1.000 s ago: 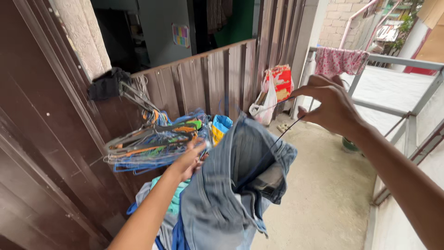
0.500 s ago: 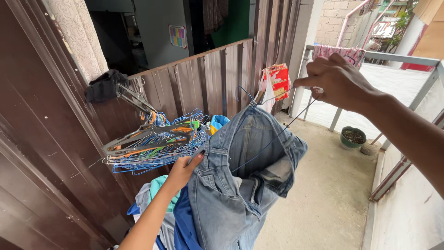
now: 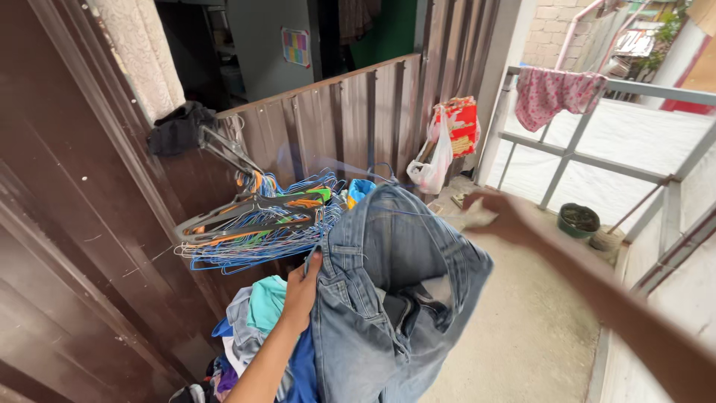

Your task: The person uses a long stick to reach and remove clothes from a high clothesline on a balcony. They take down several items, including a blue shirt, a light blue shirt, a turquoise shirt, jeans, and a cream shirt, placing them into a pile on the floor.

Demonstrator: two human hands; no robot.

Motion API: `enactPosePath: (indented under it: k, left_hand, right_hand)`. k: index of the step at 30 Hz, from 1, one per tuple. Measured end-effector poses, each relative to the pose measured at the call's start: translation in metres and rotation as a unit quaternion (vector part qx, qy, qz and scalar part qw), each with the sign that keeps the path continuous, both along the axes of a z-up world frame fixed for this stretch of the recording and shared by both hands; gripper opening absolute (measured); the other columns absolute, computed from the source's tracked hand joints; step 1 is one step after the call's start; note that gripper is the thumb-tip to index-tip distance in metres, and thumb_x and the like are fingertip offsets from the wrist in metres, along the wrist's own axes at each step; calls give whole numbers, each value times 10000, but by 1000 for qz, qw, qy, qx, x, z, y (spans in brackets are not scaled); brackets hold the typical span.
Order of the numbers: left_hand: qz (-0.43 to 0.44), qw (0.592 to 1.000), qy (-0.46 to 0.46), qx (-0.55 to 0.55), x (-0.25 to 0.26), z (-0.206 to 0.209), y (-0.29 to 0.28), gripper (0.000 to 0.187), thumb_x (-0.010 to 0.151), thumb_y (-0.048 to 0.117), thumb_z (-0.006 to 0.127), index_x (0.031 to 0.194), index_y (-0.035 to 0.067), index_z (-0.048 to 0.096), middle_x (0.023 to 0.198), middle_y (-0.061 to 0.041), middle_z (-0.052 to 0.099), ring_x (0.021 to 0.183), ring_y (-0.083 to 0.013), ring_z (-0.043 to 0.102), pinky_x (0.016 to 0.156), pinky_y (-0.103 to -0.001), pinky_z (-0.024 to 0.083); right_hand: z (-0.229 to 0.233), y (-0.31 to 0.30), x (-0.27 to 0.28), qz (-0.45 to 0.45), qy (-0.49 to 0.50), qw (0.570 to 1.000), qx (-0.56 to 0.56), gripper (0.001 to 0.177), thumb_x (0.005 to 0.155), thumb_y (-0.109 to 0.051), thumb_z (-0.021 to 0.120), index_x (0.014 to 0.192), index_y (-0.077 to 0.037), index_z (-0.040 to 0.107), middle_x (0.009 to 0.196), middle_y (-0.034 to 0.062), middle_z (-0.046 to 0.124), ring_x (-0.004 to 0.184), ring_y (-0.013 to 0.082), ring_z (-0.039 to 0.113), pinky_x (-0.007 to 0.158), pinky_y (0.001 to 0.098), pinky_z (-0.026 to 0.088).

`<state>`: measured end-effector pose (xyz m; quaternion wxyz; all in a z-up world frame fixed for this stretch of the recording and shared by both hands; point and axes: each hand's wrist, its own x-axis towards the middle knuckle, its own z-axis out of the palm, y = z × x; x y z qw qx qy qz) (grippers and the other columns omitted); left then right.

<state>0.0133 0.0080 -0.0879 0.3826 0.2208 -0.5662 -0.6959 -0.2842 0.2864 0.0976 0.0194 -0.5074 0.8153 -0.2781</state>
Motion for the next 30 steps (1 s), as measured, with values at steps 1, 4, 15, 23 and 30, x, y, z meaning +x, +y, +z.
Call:
enactPosePath:
  k: [1,4,15,23,30]
  left_hand:
    - [-5,998,8,60,-3,2,-1,532,977,464,618,1143,-27,737,1009,-31,742,883,-119,641,799,-306,520]
    - [5,978,10,206,-7,10,-10,547,943,454,632,1213,-19,682,1116,-101,749,947,-215,720,839,-393,569]
    - [127,949,-11,288,-12,-6,-62,610,954,475,642,1241,-64,654,1213,-170,724,1013,-311,723,855,-502,587]
    - [75,990,-100,70,-35,-33,-27,632,933,535,645,1081,-72,735,1042,-139,750,907,-184,648,812,-372,521]
    - [117,969,-218,-31,-30,-60,-41,576,918,548,619,981,-15,719,873,-93,721,801,-174,647,735,-373,492]
  right_hand:
    - [-26,-13,12,-5,-95,995,-10,467,706,-193,907,1131,-191,712,765,-57,563,692,109,522,618,338,425]
    - [-72,-24,43,66,-180,981,-26,442,679,-89,881,1095,-146,746,633,-75,337,586,83,365,539,292,342]
    - [-115,27,38,62,-138,987,55,384,711,-86,857,1070,-157,741,679,-33,368,618,119,352,592,301,349]
    - [-148,-14,50,-224,-272,932,83,340,809,-402,872,1029,-145,841,708,-148,457,631,21,415,556,243,374]
    - [-40,11,53,-173,-542,820,66,642,970,-562,519,1064,17,780,564,-19,389,476,105,276,434,276,251]
